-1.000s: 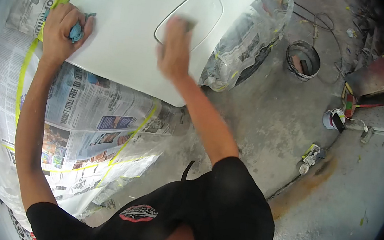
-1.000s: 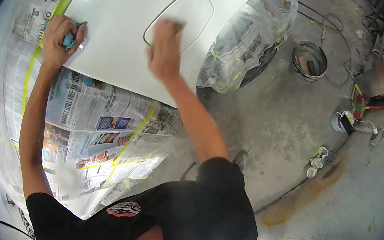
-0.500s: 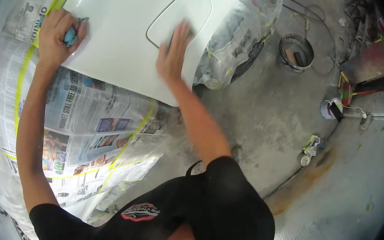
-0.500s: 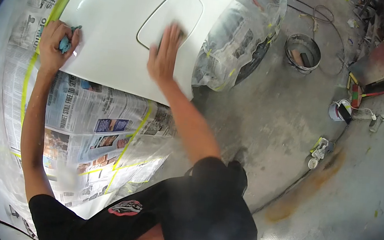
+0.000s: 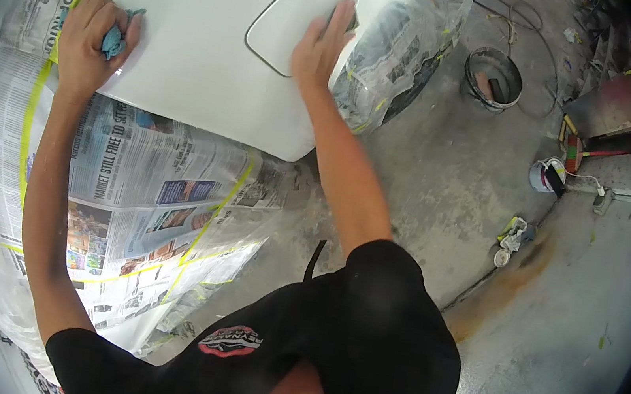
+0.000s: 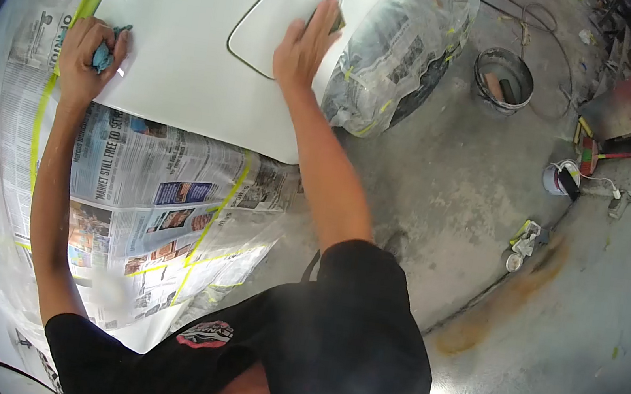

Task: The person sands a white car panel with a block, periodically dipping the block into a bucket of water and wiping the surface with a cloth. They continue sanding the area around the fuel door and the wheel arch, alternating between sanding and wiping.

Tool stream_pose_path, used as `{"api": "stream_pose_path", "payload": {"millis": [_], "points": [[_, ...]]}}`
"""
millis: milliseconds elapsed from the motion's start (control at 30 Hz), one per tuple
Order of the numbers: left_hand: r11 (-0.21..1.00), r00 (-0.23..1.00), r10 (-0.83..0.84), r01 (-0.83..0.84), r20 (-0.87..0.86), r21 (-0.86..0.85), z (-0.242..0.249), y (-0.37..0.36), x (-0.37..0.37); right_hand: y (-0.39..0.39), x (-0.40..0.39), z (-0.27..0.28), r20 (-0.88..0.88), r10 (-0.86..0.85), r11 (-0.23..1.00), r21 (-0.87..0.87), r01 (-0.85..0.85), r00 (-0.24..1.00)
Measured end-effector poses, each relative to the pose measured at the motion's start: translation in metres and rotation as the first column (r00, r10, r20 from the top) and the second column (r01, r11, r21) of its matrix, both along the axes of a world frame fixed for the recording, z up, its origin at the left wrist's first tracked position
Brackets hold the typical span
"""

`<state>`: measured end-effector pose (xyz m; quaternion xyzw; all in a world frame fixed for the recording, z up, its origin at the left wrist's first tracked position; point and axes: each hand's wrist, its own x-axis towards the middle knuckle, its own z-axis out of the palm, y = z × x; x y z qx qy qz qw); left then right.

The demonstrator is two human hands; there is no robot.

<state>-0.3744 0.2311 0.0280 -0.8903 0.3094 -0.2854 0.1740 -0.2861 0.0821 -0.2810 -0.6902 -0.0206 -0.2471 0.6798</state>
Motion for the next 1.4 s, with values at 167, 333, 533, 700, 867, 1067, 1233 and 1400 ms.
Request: {"api": "stream_pose_path", "payload": {"millis": [167, 333, 533, 700, 867, 1067, 1233, 1400], "points": [[1.0, 0.999, -0.008, 0.008, 0.032, 0.001, -0.001, 0.0, 0.0, -0.003, -0.011, -0.022, 0.041, 0.022, 0.999, -0.033, -0.02, 0.999], [1.0, 1.0, -0.009, 0.01, 0.015, -0.004, -0.001, 0.0, 0.001, -0.034, 0.035, 0.002, 0.222, 0.1, 0.995, -0.031, -0.096, 0.97], [0.999, 0.999, -0.037, 0.037, 0.016, -0.003, -0.001, -0.002, 0.002, -0.029, 0.052, 0.034, 0.313, 0.043, 0.995, -0.096, -0.014, 0.949], [1.0, 1.0, -0.009, 0.009, 0.022, 0.009, -0.001, -0.002, 0.001, -0.018, -0.003, -0.013, 0.319, 0.154, 0.956, -0.285, -0.06, 0.935], [1.0, 0.999, -0.027, 0.026, 0.04, 0.015, 0.001, -0.003, 0.003, 0.017, -0.088, -0.05, 0.246, 0.306, 0.912, -0.353, -0.209, 0.92], [1.0, 1.0, 0.006, -0.006, 0.02, 0.012, -0.003, 0.001, 0.001, 0.004, 0.0, 0.006, 0.37, 0.094, 0.981, -0.191, -0.024, 0.924], [0.999, 0.999, -0.031, 0.03, 0.038, 0.024, 0.0, 0.0, 0.005, 0.002, -0.067, -0.052, 0.295, 0.386, 0.855, -0.471, -0.218, 0.874], [1.0, 1.0, 0.019, -0.019, 0.001, 0.009, -0.003, 0.004, 0.001, -0.005, 0.007, 0.003, 0.256, 0.07, 0.988, -0.153, -0.031, 0.964]]}}
